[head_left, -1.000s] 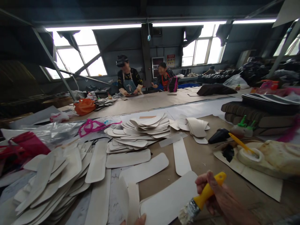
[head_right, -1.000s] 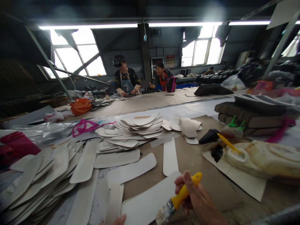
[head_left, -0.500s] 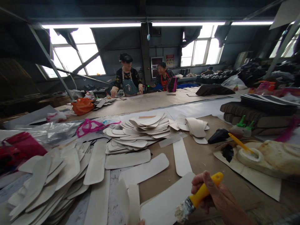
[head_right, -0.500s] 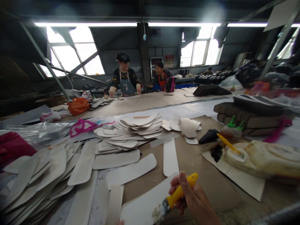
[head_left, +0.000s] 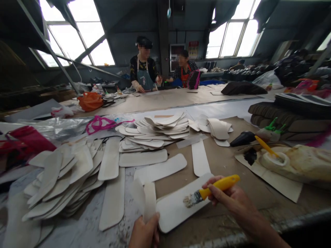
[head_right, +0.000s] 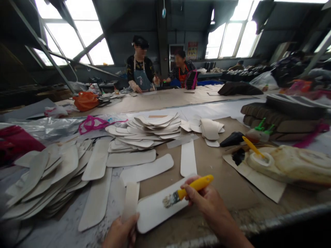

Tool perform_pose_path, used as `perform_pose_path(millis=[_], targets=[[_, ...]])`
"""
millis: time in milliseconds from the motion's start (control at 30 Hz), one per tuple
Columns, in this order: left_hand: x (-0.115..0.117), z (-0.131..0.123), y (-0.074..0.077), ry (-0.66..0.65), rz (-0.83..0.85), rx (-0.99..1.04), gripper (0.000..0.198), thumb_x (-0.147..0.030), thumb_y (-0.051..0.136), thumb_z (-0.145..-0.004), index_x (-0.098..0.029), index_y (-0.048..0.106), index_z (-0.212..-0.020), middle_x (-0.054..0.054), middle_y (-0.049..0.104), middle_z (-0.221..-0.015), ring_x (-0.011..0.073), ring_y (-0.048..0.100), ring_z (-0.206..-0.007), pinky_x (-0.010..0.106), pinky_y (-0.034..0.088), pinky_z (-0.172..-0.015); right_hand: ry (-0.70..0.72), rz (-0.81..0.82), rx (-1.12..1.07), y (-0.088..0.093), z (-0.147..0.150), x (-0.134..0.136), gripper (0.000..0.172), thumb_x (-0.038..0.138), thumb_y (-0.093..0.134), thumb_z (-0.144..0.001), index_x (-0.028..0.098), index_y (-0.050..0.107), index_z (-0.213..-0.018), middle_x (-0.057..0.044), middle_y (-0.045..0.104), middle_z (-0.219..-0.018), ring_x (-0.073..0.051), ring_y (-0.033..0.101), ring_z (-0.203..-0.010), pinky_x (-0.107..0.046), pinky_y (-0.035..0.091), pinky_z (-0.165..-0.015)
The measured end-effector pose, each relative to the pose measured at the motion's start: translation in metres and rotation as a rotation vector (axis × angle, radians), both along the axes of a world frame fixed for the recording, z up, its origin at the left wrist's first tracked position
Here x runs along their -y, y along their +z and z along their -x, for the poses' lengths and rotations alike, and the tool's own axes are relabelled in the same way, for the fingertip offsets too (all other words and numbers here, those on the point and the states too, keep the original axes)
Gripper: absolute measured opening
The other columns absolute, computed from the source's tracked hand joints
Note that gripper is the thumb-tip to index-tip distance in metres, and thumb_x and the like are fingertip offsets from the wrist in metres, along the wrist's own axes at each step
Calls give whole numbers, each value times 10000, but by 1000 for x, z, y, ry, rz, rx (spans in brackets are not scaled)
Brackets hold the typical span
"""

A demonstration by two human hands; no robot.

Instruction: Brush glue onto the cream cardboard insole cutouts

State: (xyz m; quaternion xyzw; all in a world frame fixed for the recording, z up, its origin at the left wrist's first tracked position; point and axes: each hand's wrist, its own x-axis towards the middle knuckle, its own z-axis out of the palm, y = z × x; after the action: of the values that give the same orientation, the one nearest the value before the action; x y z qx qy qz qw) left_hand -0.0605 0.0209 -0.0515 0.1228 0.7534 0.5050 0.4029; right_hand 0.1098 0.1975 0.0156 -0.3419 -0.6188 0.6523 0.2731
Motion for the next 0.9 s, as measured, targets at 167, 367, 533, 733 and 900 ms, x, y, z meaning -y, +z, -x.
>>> perform_pose_path(millis=[167,367,533,733,900], targets=[[3,-4,6,25,-21,97,436,-508,546,-644,-175,444,-383,-3,459,-353,86,393,-334,228,312,-422,4,-3,5,2,12,24,338,472,668,-689,151,629,-785,-48,602,-785,-135,542,-603,-241,483,-551],[4,-2,5,16,-55,144,421,-513,562,-599,-171,450,-382,5,475,-361,92,412,-326,225,327,-407,55,39,-14,-14,30,42,324,444,639,-730,140,596,-835,-58,609,-825,-132,552,-611,-254,484,-590],[3,-2,11,16,-66,138,399,-478,555,-608,-164,465,-379,7,474,-358,92,419,-326,224,346,-408,72,35,29,-23,44,47,357,467,644,-708,137,575,-824,-35,587,-725,-137,538,-586,-260,473,-569],[4,-5,11,37,-56,115,388,-451,545,-629,-164,481,-375,6,477,-348,95,418,-314,228,356,-398,-10,-149,137,-28,37,35,342,489,624,-708,165,558,-796,-25,575,-710,-150,542,-575,-275,474,-563],[6,-5,11,17,-58,102,416,-466,558,-652,-165,488,-373,12,495,-361,107,437,-330,234,363,-414,-81,-362,289,-29,14,13,317,487,553,-771,183,561,-861,-50,596,-803,-177,566,-648,-306,474,-644]])
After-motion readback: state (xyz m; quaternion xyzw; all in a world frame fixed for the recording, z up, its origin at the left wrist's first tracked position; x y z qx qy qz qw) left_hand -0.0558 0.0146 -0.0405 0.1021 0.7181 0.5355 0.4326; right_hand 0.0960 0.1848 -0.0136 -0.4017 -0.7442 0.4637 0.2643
